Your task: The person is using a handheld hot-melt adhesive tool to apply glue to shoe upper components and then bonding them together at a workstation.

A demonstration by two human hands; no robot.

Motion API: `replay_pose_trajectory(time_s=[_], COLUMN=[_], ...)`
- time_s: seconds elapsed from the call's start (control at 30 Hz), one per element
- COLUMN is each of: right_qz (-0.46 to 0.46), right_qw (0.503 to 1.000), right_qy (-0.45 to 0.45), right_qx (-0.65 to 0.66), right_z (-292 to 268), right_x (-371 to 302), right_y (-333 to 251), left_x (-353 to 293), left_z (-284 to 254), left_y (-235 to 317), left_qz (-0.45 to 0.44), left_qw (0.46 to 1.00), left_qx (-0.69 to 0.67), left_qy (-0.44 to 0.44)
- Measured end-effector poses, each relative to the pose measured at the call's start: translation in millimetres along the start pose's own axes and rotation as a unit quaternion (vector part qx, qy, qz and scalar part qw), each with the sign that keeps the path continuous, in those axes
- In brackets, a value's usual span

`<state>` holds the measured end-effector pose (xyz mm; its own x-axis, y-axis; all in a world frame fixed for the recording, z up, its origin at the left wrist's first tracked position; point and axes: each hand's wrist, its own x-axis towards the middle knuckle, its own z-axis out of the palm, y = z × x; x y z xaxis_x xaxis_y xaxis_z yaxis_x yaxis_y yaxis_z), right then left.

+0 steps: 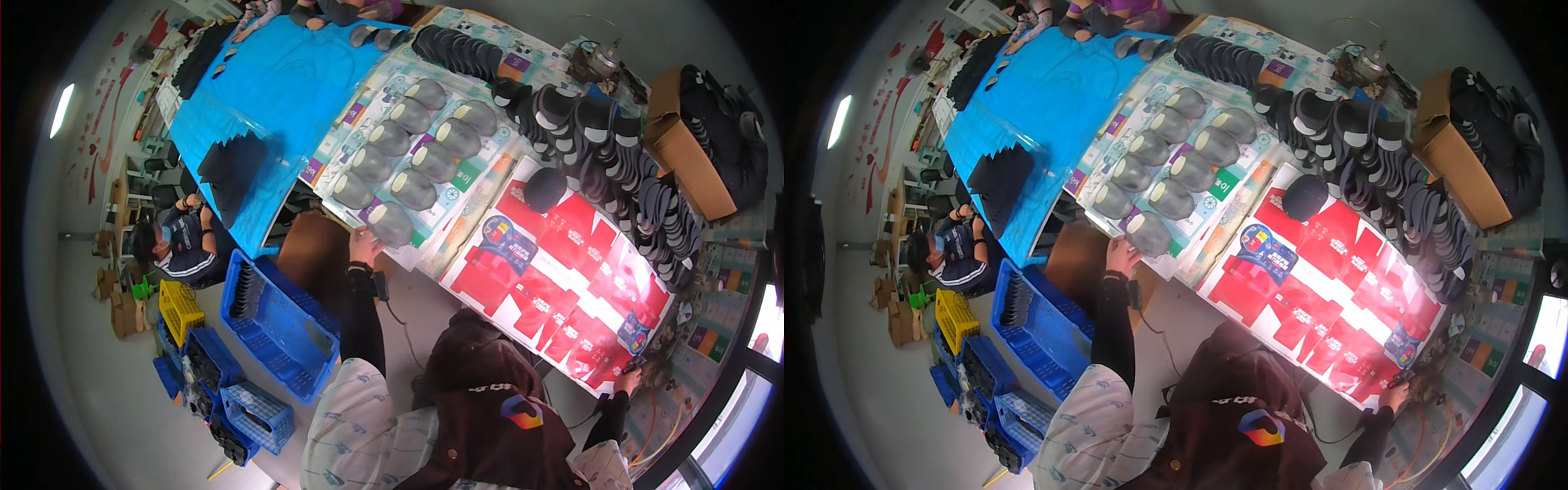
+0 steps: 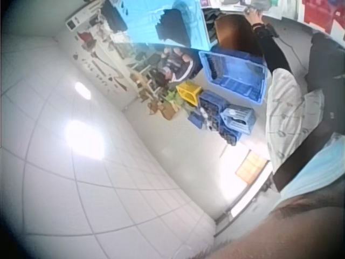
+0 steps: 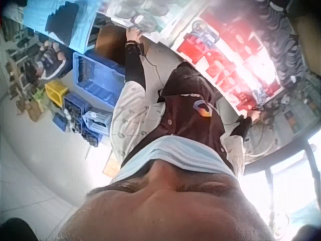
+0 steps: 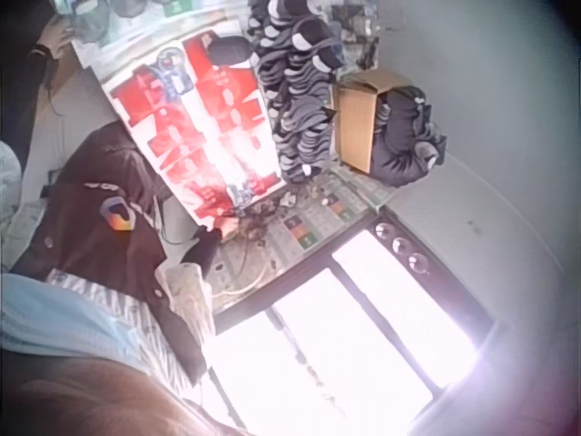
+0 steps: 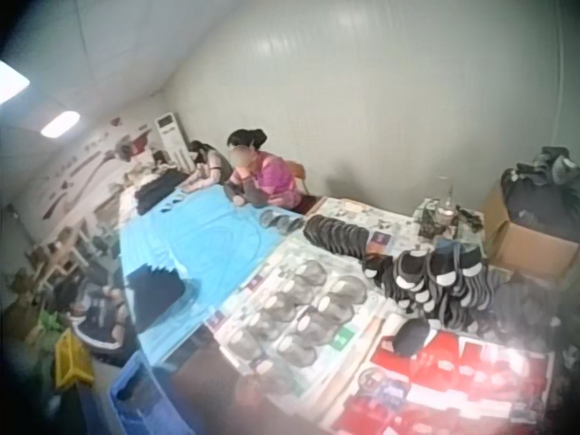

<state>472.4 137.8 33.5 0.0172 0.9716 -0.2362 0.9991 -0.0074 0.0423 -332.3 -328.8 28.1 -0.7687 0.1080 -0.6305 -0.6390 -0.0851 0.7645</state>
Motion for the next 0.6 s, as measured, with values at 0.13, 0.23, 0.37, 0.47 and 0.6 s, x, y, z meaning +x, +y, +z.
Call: replay_pose_trajectory(time_s=[0.13, 0.23, 0.37, 0.47, 0.6], right_qz=[0.001, 0.053, 0.023, -0.110, -0.097], right_qw=[0.993, 0.984, 0.984, 0.987, 0.759], right_qy=[0.038, 0.032, 0.076, 0.060, -0.212], right_qx=[-0.109, -0.169, -0.157, 0.103, 0.608], right_z=[26, 48, 10, 3, -80], right_x=[33, 38, 28, 42, -75], right_y=[8, 23, -21, -131, -294], left_x=[24, 45, 49, 67, 82], left_z=[-20, -5, -9, -110, -83], left_y=[-6, -50, -70, -68, -82], left_qz=[0.009, 0.000, -0.057, 0.154, 0.014], left_qw=[0.997, 0.995, 0.990, 0.938, 0.968], left_qx=[-0.071, -0.096, -0.115, -0.127, -0.236], left_qy=[-0.040, -0.023, 0.061, -0.285, -0.084])
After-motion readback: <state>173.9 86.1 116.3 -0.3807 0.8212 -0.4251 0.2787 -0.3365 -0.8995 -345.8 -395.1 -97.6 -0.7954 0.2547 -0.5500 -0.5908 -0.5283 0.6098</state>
